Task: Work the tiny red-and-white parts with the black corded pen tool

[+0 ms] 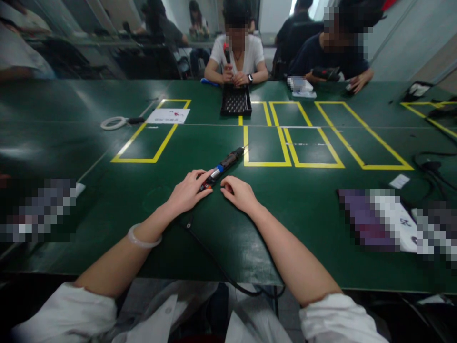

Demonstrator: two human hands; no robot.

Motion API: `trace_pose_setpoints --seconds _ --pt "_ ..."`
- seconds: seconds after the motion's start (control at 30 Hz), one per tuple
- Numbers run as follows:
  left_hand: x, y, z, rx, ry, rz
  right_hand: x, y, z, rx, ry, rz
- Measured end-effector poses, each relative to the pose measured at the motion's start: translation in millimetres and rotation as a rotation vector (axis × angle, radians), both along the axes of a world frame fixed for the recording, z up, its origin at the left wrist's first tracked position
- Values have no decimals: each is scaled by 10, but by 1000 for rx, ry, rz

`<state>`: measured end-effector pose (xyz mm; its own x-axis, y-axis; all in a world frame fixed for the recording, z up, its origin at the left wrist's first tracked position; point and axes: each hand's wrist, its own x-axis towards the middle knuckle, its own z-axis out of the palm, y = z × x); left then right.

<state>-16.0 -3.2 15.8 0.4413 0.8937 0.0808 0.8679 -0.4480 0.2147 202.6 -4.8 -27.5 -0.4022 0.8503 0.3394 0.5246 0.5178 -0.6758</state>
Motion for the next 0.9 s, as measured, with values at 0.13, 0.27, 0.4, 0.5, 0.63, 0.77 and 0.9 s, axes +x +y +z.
trace_pose_setpoints --seconds 0.13,0.27,0.4,0.5,0.63,0.77,0.9 --pt "-288 59 39 -30 37 119 -3 -3 4 -16 3 2" --pt "-711 120 39 -52 72 247 1 -3 6 -26 -7 4" --pt "-1196 176 34 -59 99 368 7 -11 28 -14 -13 7" --pt "-1537 191 65 -90 124 417 8 -14 37 -3 -23 11" --pt "-1880 161 142 -116 214 520 4 -11 32 6 -30 18" --pt "-2097 114 223 -88 368 647 2 -7 28 13 -42 17" --pt "-2248 79 295 -111 483 728 2 -1 17 19 -50 26"
